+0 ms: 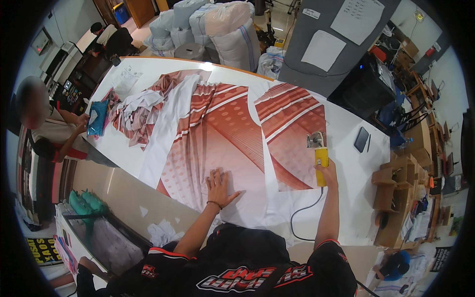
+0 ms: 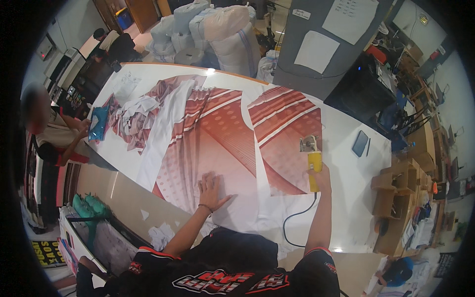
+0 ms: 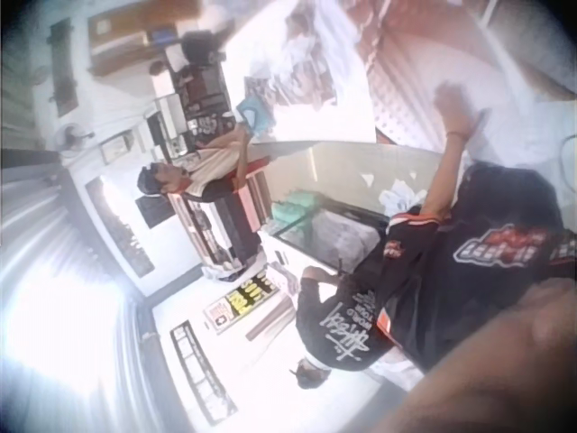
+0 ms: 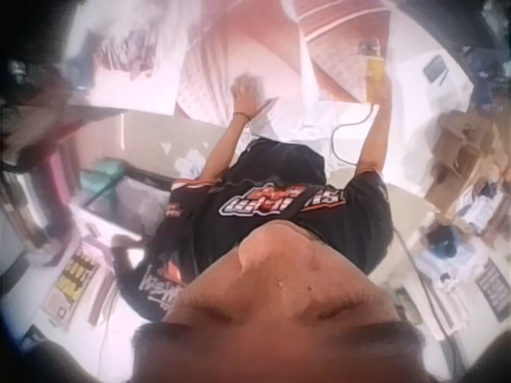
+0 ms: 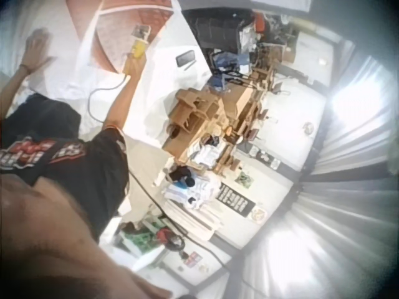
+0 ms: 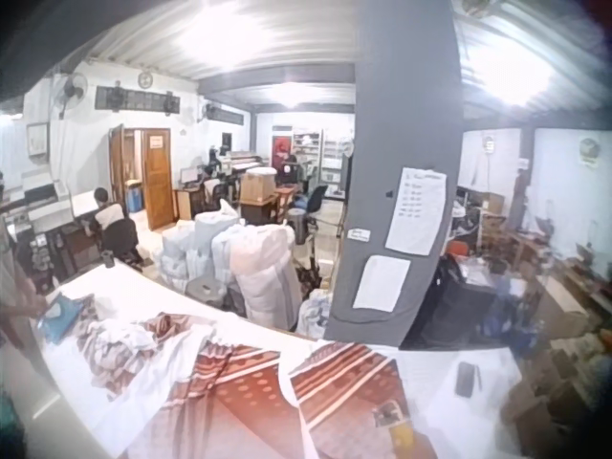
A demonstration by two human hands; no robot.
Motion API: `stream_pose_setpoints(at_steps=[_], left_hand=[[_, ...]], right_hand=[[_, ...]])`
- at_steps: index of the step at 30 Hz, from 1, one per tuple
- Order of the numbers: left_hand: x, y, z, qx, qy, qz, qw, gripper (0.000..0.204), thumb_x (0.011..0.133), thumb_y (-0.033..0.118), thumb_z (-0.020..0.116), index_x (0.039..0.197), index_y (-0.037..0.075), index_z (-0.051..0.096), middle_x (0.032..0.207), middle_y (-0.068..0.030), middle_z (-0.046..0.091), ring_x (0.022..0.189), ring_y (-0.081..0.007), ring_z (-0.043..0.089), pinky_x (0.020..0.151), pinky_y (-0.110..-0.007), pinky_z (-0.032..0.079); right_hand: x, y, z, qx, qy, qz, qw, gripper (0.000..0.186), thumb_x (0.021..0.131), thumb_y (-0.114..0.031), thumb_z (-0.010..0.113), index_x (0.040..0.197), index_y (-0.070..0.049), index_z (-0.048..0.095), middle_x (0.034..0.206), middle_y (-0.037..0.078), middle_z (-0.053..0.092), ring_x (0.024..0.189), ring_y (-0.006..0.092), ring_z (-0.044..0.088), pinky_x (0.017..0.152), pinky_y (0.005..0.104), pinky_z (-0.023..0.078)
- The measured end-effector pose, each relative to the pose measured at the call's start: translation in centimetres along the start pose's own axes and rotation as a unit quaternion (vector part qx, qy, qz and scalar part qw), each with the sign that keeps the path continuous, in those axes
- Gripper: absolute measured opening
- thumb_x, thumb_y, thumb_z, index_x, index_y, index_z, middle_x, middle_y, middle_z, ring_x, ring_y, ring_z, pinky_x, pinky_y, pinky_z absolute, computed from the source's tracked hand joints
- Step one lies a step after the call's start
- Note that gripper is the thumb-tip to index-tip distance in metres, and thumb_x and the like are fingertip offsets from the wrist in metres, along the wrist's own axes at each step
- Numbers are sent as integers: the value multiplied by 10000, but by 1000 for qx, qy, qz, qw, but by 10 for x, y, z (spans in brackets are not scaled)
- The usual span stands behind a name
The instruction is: The person uses a yellow electric fabric cutter to cut a large piece of red and white patterned fabric on a white table. They repeatedly reposition the fabric and cut along its edges, separating sections and moving the cut pieces aside.
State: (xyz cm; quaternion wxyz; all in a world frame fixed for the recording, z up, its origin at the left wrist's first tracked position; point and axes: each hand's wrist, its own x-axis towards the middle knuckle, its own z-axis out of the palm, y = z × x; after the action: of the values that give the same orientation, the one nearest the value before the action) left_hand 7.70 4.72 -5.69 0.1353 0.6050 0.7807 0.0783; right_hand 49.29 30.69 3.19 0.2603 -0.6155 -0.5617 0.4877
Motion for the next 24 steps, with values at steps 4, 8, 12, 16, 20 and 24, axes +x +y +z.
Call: stream_pose_setpoints(at_steps=[4,8,12,16,20,24], left_hand=[[3,23,-12,5,-78,-80,994,1289,774,875,644,1700,114,170,1751,-280,-27,1590,-537,-115,1205,-764,-12],[4,21,-15,29,-119,-94,988,1401,695,929,660,1706,115,132,1746,-296,-54,1586,-549,-125,1204,-767,-1],[-6,11,-26,31,-125,-94,987,1489,614,900,747,1710,129,100,1740,-309,-66,1585,-562,-98,1206,-769,41],[-39,0,-23,14,-138,-96,986,1562,535,801,876,1711,140,88,1738,-313,-67,1584,-569,-80,1220,-750,68],[-69,-11,-23,47,-173,-106,978,1607,489,732,940,1710,137,82,1737,-317,-56,1585,-571,-56,1232,-729,91],[-62,-10,-25,51,-173,-105,978,1495,595,723,899,1710,135,94,1737,-316,-4,1584,-573,-4,1232,-723,120]], right_hand=[[22,28,-23,19,9,-12,1000,431,783,-65,819,1177,-1,657,1004,80,711,875,202,687,791,359,556],[26,61,-36,11,3,-31,999,457,782,-56,806,1208,-1,650,1045,92,714,915,215,696,826,366,565],[-11,80,-36,-18,17,-37,999,496,780,-52,786,1250,3,636,1083,104,714,960,232,698,865,367,564],[-81,97,-44,-27,42,-6,999,503,772,-72,787,1246,11,637,1081,123,716,960,247,702,868,376,564],[-153,104,-56,-21,40,51,998,522,761,-124,831,1221,25,632,1093,179,729,986,281,725,886,403,571],[-195,100,-68,-59,47,88,993,494,758,-106,832,1189,29,632,1070,164,727,957,258,722,879,395,570]])
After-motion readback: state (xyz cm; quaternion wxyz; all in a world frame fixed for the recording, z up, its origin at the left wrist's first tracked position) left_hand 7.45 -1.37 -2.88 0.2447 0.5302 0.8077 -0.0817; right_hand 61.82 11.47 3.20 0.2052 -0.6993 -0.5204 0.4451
